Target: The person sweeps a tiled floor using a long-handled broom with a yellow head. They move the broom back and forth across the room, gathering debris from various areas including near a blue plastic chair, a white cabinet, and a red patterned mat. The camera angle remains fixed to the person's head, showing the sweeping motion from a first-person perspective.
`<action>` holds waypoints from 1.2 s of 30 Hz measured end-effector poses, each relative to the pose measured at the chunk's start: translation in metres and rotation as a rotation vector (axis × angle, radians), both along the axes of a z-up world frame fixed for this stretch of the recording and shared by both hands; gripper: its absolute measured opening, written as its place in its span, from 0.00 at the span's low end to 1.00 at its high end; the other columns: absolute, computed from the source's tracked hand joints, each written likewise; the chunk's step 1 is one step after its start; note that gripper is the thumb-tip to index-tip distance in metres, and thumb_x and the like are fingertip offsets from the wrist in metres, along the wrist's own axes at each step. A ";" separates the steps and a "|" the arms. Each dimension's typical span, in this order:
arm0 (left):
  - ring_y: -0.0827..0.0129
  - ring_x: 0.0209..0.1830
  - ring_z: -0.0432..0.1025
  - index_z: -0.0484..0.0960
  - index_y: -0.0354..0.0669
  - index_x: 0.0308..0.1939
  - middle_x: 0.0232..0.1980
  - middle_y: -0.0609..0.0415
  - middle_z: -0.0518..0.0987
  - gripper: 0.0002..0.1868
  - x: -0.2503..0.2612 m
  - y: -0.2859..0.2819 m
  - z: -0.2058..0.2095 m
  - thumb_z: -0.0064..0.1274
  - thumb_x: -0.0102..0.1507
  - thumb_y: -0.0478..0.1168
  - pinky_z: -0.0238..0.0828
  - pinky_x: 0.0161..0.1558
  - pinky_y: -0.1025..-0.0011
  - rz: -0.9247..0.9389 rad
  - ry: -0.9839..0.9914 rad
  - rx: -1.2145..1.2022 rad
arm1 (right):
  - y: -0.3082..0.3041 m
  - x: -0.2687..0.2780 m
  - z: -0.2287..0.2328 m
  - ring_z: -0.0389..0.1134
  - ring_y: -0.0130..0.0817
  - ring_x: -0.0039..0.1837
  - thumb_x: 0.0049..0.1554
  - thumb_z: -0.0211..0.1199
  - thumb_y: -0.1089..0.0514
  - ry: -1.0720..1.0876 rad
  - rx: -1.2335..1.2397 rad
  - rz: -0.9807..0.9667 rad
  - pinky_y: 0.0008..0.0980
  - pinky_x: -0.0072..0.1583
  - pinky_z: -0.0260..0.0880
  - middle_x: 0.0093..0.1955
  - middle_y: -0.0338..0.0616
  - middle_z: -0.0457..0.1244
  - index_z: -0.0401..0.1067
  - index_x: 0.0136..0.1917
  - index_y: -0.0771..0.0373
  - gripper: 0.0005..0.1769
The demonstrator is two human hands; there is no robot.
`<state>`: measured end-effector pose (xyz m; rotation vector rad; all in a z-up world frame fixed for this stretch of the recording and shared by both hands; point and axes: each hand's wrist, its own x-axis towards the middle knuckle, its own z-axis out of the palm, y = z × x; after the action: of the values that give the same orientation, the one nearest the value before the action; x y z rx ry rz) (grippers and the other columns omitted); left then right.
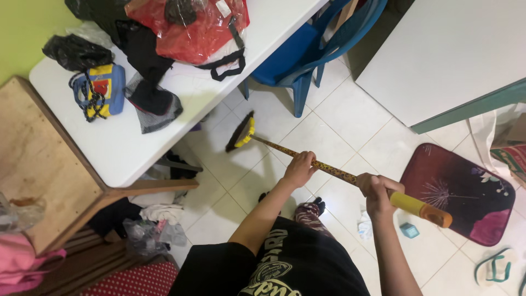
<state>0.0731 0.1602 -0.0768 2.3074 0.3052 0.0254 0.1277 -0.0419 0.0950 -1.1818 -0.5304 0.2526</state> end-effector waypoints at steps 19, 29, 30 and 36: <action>0.56 0.52 0.73 0.72 0.44 0.45 0.47 0.49 0.78 0.14 0.066 -0.060 0.046 0.59 0.61 0.42 0.65 0.59 0.56 0.115 -0.200 0.092 | -0.053 0.119 0.008 0.42 0.22 0.23 0.56 0.52 0.66 -0.247 0.418 0.121 0.29 0.27 0.45 0.21 0.29 0.43 0.62 0.35 0.57 0.09; 0.53 0.65 0.66 0.68 0.48 0.50 0.55 0.50 0.74 0.18 -0.001 -0.009 -0.033 0.57 0.62 0.45 0.52 0.70 0.43 0.542 0.088 0.142 | 0.006 0.073 -0.044 0.58 0.30 0.35 0.63 0.56 0.64 -0.070 -0.186 0.460 0.29 0.40 0.59 0.29 0.44 0.59 0.57 0.27 0.63 0.23; 0.54 0.64 0.66 0.67 0.47 0.51 0.55 0.49 0.73 0.17 0.000 -0.011 -0.035 0.56 0.64 0.45 0.51 0.70 0.43 0.501 0.098 0.137 | 0.007 0.072 -0.039 0.57 0.30 0.34 0.63 0.55 0.65 -0.076 -0.206 0.454 0.28 0.39 0.56 0.29 0.44 0.58 0.59 0.27 0.64 0.22; 0.56 0.63 0.67 0.68 0.47 0.53 0.56 0.51 0.73 0.16 0.020 -0.038 -0.009 0.55 0.67 0.46 0.53 0.73 0.49 0.330 0.023 0.021 | -0.001 0.086 0.013 0.46 0.27 0.27 0.61 0.54 0.67 -0.141 0.069 0.489 0.30 0.35 0.46 0.23 0.35 0.47 0.47 0.25 0.58 0.27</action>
<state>0.0935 0.1221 -0.0855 2.2554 0.6964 0.1683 0.2133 -0.0434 0.1082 -0.9940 -0.9451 0.5662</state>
